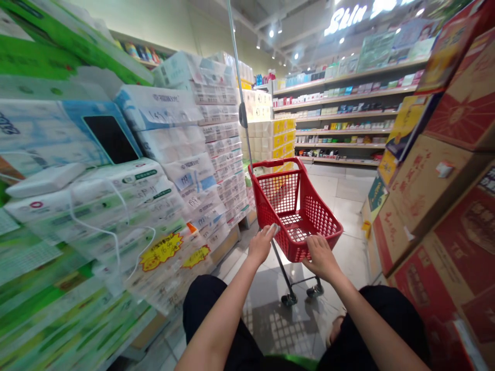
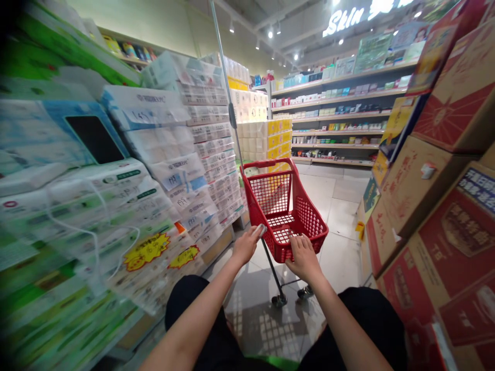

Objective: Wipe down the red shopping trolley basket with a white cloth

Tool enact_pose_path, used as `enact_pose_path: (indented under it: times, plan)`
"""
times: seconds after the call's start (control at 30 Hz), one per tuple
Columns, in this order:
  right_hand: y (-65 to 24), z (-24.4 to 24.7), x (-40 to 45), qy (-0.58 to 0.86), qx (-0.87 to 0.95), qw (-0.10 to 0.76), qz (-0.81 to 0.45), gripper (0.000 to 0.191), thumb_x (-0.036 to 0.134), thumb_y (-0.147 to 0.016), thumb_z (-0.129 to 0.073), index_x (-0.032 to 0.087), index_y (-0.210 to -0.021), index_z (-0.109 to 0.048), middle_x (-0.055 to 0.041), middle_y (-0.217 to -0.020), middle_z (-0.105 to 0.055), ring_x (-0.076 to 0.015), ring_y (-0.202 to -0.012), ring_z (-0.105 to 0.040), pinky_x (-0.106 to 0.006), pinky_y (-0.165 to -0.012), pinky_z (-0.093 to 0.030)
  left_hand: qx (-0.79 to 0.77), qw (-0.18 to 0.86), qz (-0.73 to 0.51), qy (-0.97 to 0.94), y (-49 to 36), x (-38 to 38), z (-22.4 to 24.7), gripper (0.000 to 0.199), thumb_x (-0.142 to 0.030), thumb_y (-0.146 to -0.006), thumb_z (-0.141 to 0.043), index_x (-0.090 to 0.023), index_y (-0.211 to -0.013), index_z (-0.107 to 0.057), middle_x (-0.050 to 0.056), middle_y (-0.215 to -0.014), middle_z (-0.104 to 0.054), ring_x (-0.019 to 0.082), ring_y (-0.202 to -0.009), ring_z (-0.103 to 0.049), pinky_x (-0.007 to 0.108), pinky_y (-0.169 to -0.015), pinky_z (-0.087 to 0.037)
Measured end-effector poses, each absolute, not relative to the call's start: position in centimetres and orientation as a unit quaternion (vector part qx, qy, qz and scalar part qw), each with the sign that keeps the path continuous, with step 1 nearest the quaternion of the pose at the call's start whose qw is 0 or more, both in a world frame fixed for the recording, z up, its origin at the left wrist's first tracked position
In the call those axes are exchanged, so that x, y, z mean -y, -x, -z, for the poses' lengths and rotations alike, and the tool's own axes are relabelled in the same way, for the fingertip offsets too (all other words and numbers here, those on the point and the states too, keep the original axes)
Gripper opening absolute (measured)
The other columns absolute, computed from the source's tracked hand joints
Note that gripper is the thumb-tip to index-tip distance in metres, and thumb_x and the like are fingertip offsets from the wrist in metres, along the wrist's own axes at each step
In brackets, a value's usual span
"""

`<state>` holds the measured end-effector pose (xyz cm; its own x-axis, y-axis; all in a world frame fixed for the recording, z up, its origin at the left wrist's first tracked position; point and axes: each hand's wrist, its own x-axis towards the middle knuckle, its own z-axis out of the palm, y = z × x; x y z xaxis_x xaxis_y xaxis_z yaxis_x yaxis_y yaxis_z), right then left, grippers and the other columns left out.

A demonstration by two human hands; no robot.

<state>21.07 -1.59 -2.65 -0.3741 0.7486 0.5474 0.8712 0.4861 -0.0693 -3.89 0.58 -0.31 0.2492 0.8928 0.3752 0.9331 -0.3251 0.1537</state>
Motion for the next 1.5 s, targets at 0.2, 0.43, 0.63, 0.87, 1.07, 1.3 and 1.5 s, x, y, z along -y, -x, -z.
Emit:
enact_pose_path:
  times: [0.2, 0.43, 0.63, 0.87, 1.07, 1.3, 1.5]
  plan:
    - [-22.0, 2.4, 1.8, 0.495, 0.820, 0.264, 0.114, 0.041, 0.033, -0.072, -0.055, 0.019, -0.110, -0.049, -0.0093, -0.102, -0.056, -0.0287, -0.106, -0.046, -0.048, -0.109, -0.026, 0.552, 0.035, 0.315, 0.771, 2.1, 1.4, 0.7, 0.077, -0.006, -0.086, -0.044, -0.034, -0.152, -0.017, 0.004, -0.147, -0.039, 0.018, -0.125, -0.049, 0.030, -0.098, -0.049]
    - [-21.7, 1.9, 2.5, 0.491, 0.823, 0.275, 0.081, 0.035, 0.031, -0.075, -0.055, 0.018, -0.108, -0.051, -0.0100, -0.105, -0.058, -0.0285, -0.109, -0.047, -0.044, -0.106, -0.029, 0.417, 0.111, 0.194, 0.881, 0.9, 1.2, -0.2, 0.059, -0.017, -0.093, -0.046, -0.042, -0.144, -0.033, -0.003, -0.146, -0.043, 0.016, -0.103, -0.059, 0.029, -0.089, -0.051]
    - [-22.4, 2.6, 2.3, 0.482, 0.825, 0.290, 0.054, 0.035, 0.029, -0.074, -0.055, 0.018, -0.108, -0.051, -0.0096, -0.109, -0.059, -0.0274, -0.110, -0.047, -0.042, -0.101, -0.033, 0.520, 0.125, 0.168, 0.828, 2.5, -3.7, -2.7, 0.047, -0.019, -0.095, -0.045, -0.042, -0.136, -0.043, -0.003, -0.145, -0.044, 0.017, -0.097, -0.058, 0.028, -0.077, -0.052]
    - [-23.8, 2.2, 2.9, 0.472, 0.832, 0.289, 0.037, 0.033, 0.025, -0.074, -0.054, 0.021, -0.107, -0.051, -0.0083, -0.111, -0.058, -0.0269, -0.111, -0.047, -0.042, -0.100, -0.034, 0.515, 0.101, 0.179, 0.832, 0.5, -1.8, -2.6, 0.040, -0.020, -0.096, -0.043, -0.037, -0.132, -0.046, 0.000, -0.143, -0.043, 0.018, -0.094, -0.057, 0.029, -0.075, -0.052]
    - [-24.4, 1.7, 3.4, 0.471, 0.829, 0.300, 0.035, 0.024, 0.024, -0.073, -0.057, 0.023, -0.095, -0.050, -0.0071, -0.100, -0.058, -0.0267, -0.102, -0.048, -0.043, -0.096, -0.037, 0.460, 0.112, 0.161, 0.866, -2.5, 3.4, -0.3, 0.036, -0.024, -0.096, -0.045, -0.031, -0.131, -0.047, 0.003, -0.144, -0.042, 0.017, -0.096, -0.055, 0.030, -0.082, -0.051]
    - [-24.6, 2.0, 2.9, 0.442, 0.840, 0.313, 0.025, 0.026, 0.022, -0.073, -0.057, 0.023, -0.097, -0.050, -0.0074, -0.102, -0.058, -0.0271, -0.102, -0.049, -0.045, -0.094, -0.039, 0.419, 0.129, 0.144, 0.887, -0.3, 2.1, -0.2, 0.038, -0.026, -0.099, -0.040, -0.038, -0.135, -0.042, -0.001, -0.145, -0.041, 0.016, -0.097, -0.056, 0.029, -0.082, -0.049]
    - [-24.5, 1.9, 2.0, 0.459, 0.831, 0.315, 0.017, 0.021, 0.021, -0.072, -0.056, 0.023, -0.092, -0.049, -0.0061, -0.099, -0.058, -0.0243, -0.098, -0.049, -0.042, -0.093, -0.039, 0.562, 0.100, 0.150, 0.807, 2.2, -2.2, -2.1, 0.048, -0.018, -0.097, -0.038, -0.039, -0.139, -0.036, -0.001, -0.151, -0.034, 0.018, -0.101, -0.055, 0.031, -0.080, -0.051]
